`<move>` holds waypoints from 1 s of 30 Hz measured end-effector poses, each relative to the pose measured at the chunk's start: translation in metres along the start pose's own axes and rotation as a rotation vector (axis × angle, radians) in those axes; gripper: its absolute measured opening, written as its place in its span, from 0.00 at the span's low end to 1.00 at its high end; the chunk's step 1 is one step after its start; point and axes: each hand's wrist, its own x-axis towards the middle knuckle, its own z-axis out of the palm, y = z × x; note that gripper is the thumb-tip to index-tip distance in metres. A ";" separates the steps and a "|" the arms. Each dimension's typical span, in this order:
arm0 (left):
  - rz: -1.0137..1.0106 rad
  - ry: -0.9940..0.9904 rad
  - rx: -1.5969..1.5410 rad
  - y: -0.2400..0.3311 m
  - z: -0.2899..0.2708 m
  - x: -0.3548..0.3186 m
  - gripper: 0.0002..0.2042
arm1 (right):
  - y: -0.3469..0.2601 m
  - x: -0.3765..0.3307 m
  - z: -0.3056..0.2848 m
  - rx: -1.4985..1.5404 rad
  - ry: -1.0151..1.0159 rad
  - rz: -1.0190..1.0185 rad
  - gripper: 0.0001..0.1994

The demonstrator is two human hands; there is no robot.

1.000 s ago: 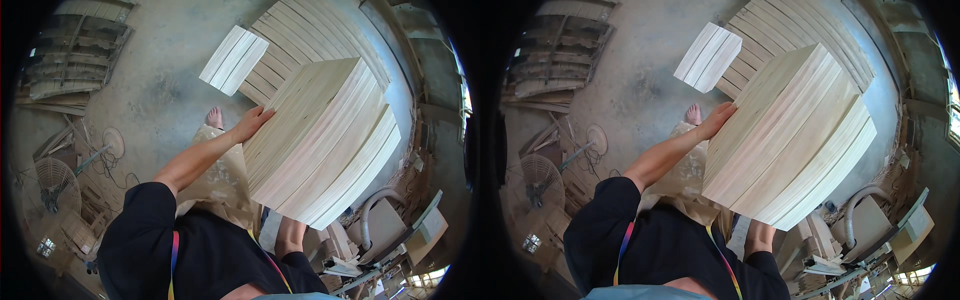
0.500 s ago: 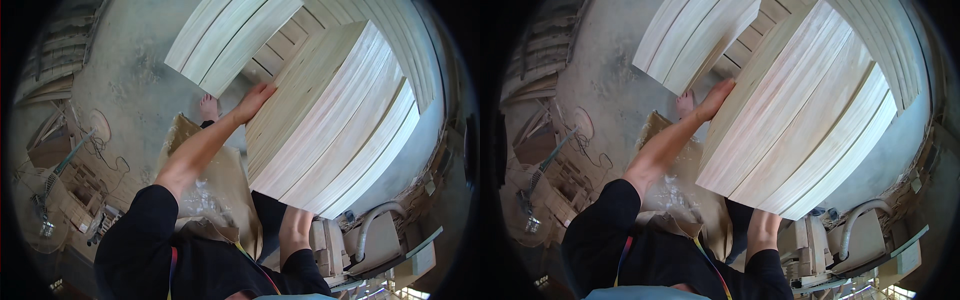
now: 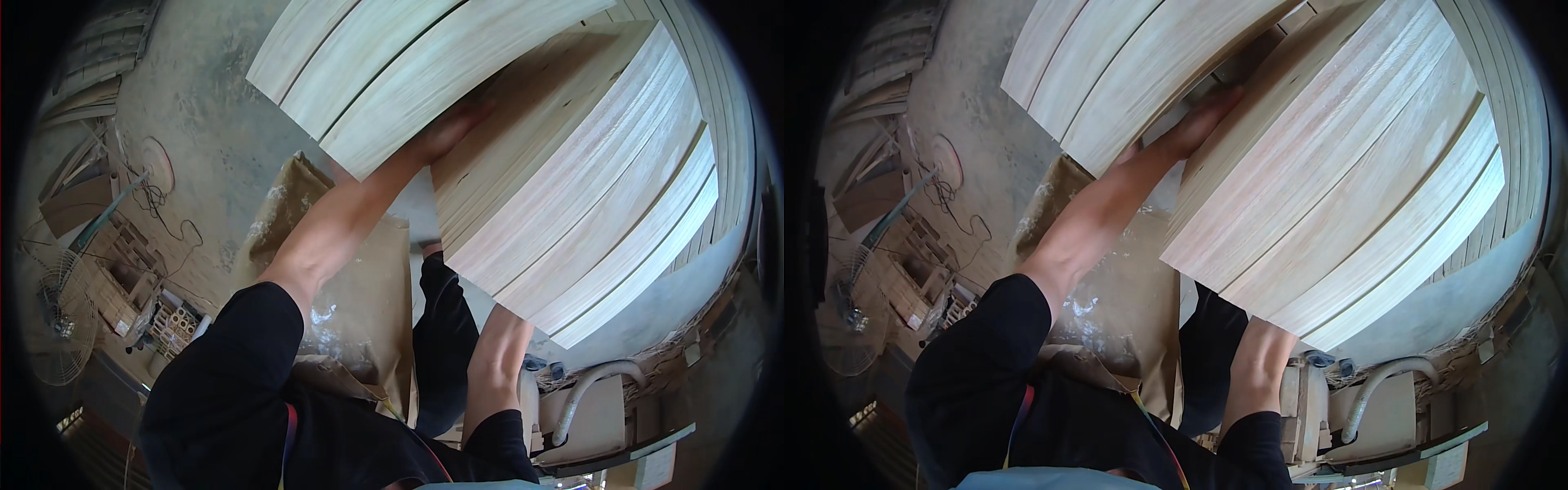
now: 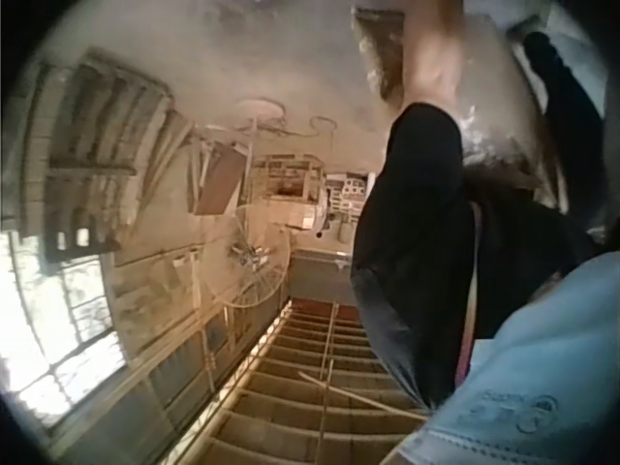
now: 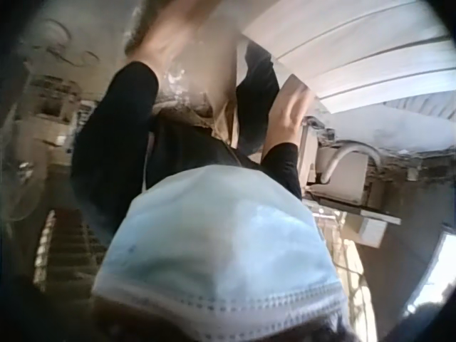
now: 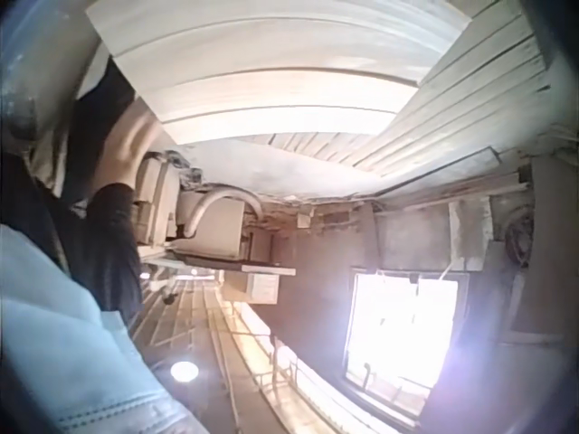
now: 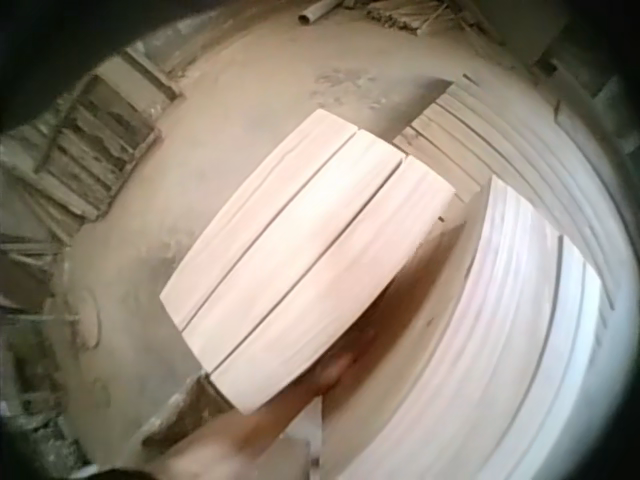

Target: Operate a sliding table saw to cut wooden boards to specific dimensions.

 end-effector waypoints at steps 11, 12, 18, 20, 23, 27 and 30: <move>0.090 -0.007 0.094 -0.025 -0.012 0.023 0.28 | -0.043 0.009 0.055 0.441 0.569 0.496 0.40; 0.089 -0.009 0.091 -0.026 -0.012 0.021 0.28 | -0.038 0.006 0.058 0.498 0.681 0.574 0.40; 0.094 -0.026 0.085 -0.027 -0.014 0.025 0.27 | 0.007 -0.007 0.028 -0.025 0.224 0.115 0.42; 0.099 -0.034 0.079 -0.027 -0.015 0.024 0.27 | 0.009 -0.003 0.013 -0.017 0.206 0.139 0.42; 0.102 -0.054 0.061 -0.029 -0.016 0.022 0.26 | 0.001 0.000 0.004 0.037 0.180 0.157 0.42; 0.099 -0.069 0.026 -0.031 -0.016 0.021 0.26 | -0.015 -0.006 0.013 0.228 0.226 0.283 0.43; 0.128 -0.055 0.042 -0.033 -0.016 0.020 0.28 | -0.031 -0.013 0.024 0.516 0.385 0.461 0.43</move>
